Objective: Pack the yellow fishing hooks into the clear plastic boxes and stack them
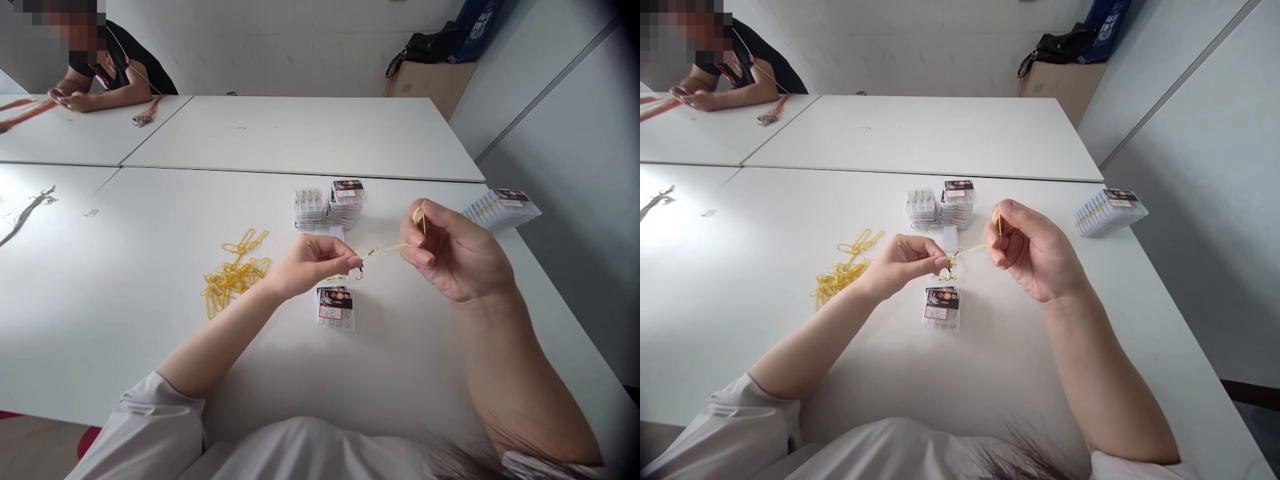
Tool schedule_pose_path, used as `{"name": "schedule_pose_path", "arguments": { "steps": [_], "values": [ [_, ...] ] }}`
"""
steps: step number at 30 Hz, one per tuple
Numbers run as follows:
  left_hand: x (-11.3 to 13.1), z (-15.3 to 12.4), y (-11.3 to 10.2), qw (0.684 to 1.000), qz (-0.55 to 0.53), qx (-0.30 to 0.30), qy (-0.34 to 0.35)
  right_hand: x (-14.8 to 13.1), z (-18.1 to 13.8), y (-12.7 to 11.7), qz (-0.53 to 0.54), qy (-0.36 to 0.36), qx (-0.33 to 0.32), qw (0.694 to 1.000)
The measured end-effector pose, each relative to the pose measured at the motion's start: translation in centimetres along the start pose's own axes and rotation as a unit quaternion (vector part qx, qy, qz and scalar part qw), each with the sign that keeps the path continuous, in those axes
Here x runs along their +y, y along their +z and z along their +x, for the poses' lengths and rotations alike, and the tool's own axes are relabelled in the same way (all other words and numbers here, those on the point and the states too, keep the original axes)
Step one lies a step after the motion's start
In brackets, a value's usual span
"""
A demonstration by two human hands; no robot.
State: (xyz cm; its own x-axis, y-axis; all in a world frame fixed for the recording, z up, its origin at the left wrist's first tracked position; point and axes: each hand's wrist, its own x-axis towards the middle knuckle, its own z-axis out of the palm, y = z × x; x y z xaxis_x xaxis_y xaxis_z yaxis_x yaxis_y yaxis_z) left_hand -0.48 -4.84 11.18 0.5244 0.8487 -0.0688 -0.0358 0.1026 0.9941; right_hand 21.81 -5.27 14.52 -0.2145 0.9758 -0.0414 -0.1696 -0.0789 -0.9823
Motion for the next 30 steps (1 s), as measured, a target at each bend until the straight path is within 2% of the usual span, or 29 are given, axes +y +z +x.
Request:
{"name": "schedule_pose_path", "arguments": {
  "steps": [4,7,10,18,30],
  "values": [
    [0.1,-0.1,0.0,1.0,-0.002,-0.002,-0.001,-0.1,-0.5,0.0,-0.078,-0.034,-0.024,0.996],
    [0.1,-0.1,-0.1,1.0,-0.005,0.001,0.005,-0.2,-1.0,0.1,-0.21,-0.042,-0.056,0.975],
    [0.0,0.0,-0.2,1.0,-0.007,-0.007,0.005,-0.2,-1.2,0.4,-0.278,-0.037,-0.059,0.958],
    [0.1,-0.2,-0.2,0.999,0.017,-0.043,-0.007,-0.1,-1.2,0.6,-0.309,-0.024,-0.061,0.949],
    [0.6,-0.3,0.2,0.985,0.166,-0.032,0.047,0.4,-1.1,0.8,-0.314,-0.011,-0.061,0.947]
  ]
}}
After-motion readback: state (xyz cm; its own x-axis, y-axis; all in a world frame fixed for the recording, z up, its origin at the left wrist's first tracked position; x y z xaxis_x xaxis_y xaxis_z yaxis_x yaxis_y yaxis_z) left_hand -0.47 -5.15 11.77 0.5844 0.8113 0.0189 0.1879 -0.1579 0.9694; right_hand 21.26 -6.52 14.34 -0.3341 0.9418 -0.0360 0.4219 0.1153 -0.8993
